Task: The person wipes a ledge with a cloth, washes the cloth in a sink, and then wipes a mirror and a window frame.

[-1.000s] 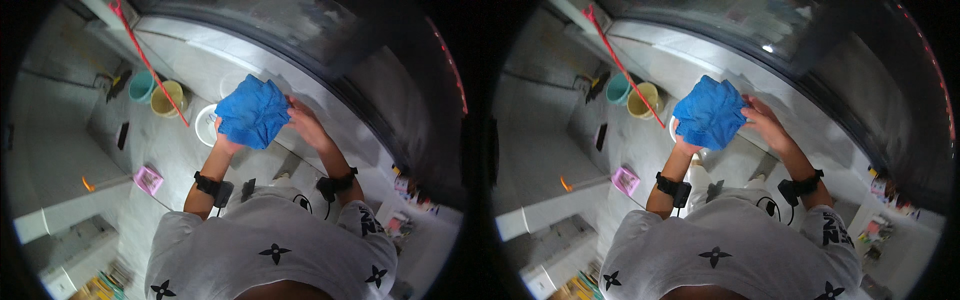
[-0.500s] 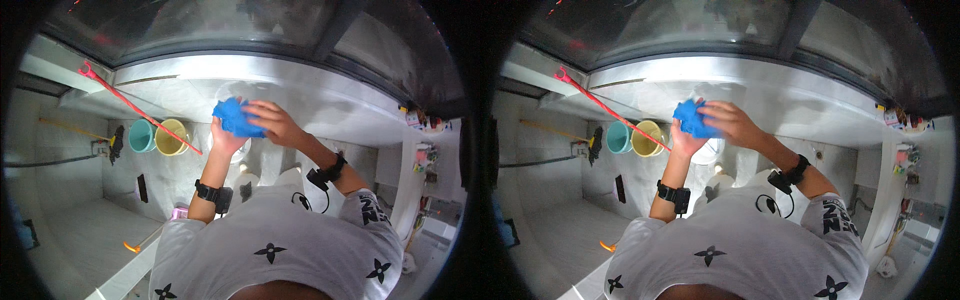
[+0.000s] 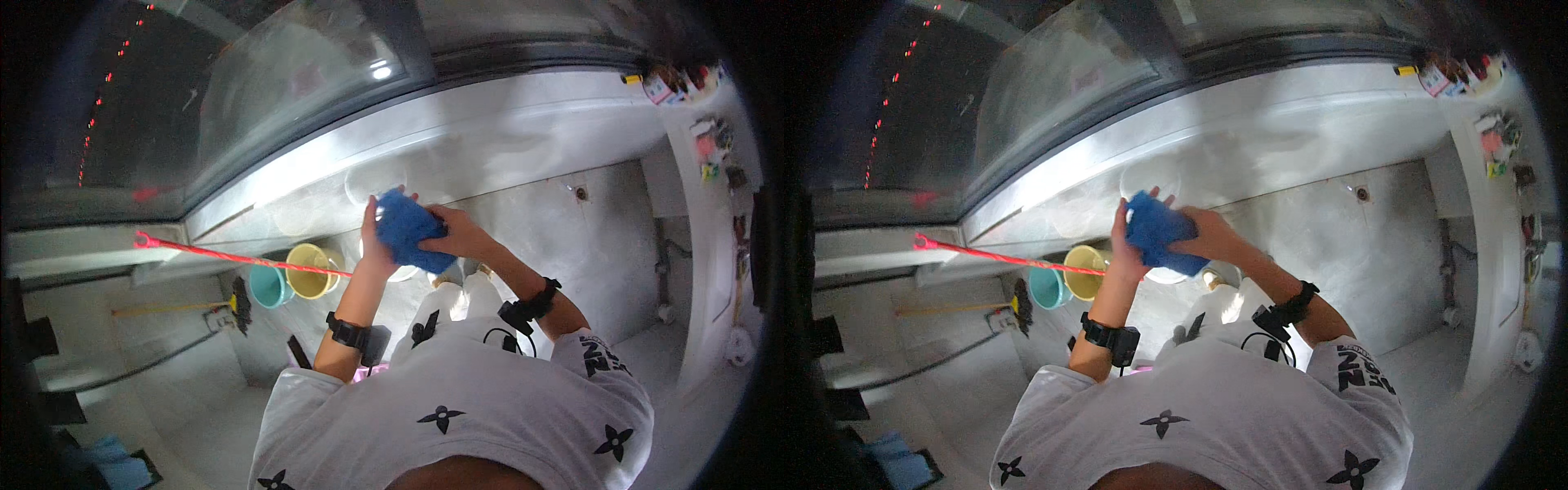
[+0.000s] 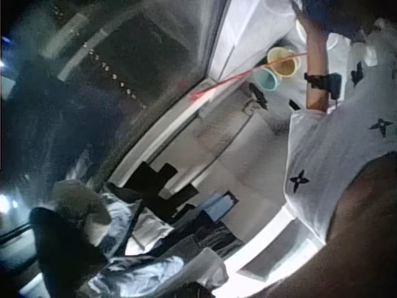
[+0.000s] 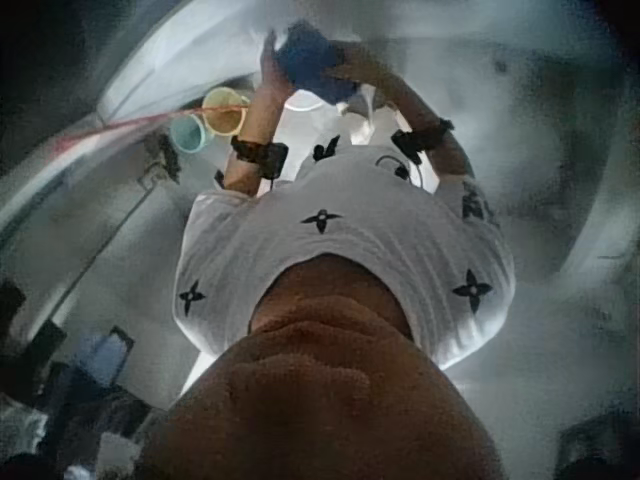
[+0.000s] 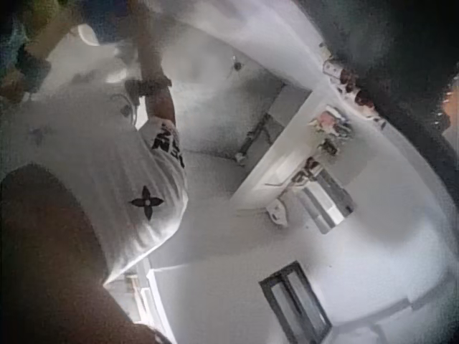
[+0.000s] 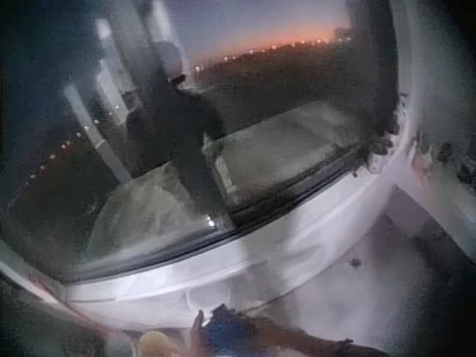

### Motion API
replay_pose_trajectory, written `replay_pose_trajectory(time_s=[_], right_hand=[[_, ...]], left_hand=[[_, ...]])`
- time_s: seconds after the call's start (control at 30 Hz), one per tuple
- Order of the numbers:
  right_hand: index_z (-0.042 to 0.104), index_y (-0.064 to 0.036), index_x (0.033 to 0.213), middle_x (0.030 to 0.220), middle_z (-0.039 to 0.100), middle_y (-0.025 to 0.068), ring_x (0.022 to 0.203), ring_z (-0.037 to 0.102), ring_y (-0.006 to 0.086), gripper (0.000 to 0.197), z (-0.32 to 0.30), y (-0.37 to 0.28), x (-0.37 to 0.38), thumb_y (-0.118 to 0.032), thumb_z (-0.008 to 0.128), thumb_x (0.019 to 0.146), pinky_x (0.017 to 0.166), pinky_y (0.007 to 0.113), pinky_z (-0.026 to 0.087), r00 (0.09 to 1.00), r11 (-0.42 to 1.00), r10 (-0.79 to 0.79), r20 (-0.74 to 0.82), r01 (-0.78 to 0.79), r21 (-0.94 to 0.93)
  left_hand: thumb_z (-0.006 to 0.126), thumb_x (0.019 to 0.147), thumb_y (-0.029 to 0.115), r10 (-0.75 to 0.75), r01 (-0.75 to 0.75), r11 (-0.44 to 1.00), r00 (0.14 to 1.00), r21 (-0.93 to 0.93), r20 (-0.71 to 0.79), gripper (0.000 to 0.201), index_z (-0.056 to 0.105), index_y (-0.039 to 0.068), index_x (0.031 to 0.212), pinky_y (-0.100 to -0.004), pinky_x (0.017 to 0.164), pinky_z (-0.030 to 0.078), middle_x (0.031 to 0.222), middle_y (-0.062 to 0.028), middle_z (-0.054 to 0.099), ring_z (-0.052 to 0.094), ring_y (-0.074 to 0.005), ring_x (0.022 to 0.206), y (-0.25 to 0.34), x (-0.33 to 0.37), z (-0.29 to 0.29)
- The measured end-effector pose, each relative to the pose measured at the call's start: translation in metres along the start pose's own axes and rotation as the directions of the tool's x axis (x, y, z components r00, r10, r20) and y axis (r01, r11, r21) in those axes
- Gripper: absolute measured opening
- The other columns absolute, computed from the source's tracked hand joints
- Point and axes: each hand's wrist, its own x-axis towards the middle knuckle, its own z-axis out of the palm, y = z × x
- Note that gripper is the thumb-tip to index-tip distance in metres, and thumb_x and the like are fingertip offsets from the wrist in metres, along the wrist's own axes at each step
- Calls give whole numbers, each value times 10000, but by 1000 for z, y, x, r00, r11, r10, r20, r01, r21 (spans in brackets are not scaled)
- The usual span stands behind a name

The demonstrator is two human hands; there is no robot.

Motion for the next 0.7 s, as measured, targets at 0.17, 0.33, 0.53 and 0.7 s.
replay_pose_trajectory(time_s=[0.17, 0.33, 0.53, 0.7], right_hand=[[585, 39, 1080, 868, 646, 98, 796, 632, 206, 431, -25, 67, -33, -76, 677, 676, 741, 346, 527, 835, 586, 523, 171, -498, 640], [462, -15, 1140, 946, 588, 100, 838, 587, 204, 443, -74, 195, -54, -39, 609, 723, 734, 342, 506, 281, 814, 571, -771, -74, 576], [471, -19, 1161, 1039, 513, 92, 920, 489, 199, 380, -96, 199, 32, -201, 589, 849, 828, 349, 399, -165, 907, 403, -900, 204, 369], [280, -18, 1401, 1442, 224, 271, 1318, 236, 432, 712, 3, 181, 139, -217, 604, 799, 1092, 477, 193, -298, 974, 188, -936, -64, 216]], left_hand=[[440, 932, 375, 11, 16, 796, 999, 605, -41, 529, 340, 92, 1367, -443, 987, 395, 1347, -132, 433, 453, -289, 1204, 5, 25, -15], [497, 847, -24, 291, -322, -86, 897, 943, 333, 317, 539, 50, 1152, -310, 870, 433, 1166, -61, 550, 519, -183, 1090, 91, 38, -9], [540, 743, -37, -35, -542, -677, 699, 497, 714, 324, 566, 35, 1058, -392, 890, 422, 1093, -134, 569, 539, -300, 1032, 112, 50, 41], [541, 742, 13, -379, -673, -731, 536, 111, 755, 265, 579, 17, 1004, -471, 959, 357, 1092, -154, 567, 496, -370, 1083, 82, 54, 47]])
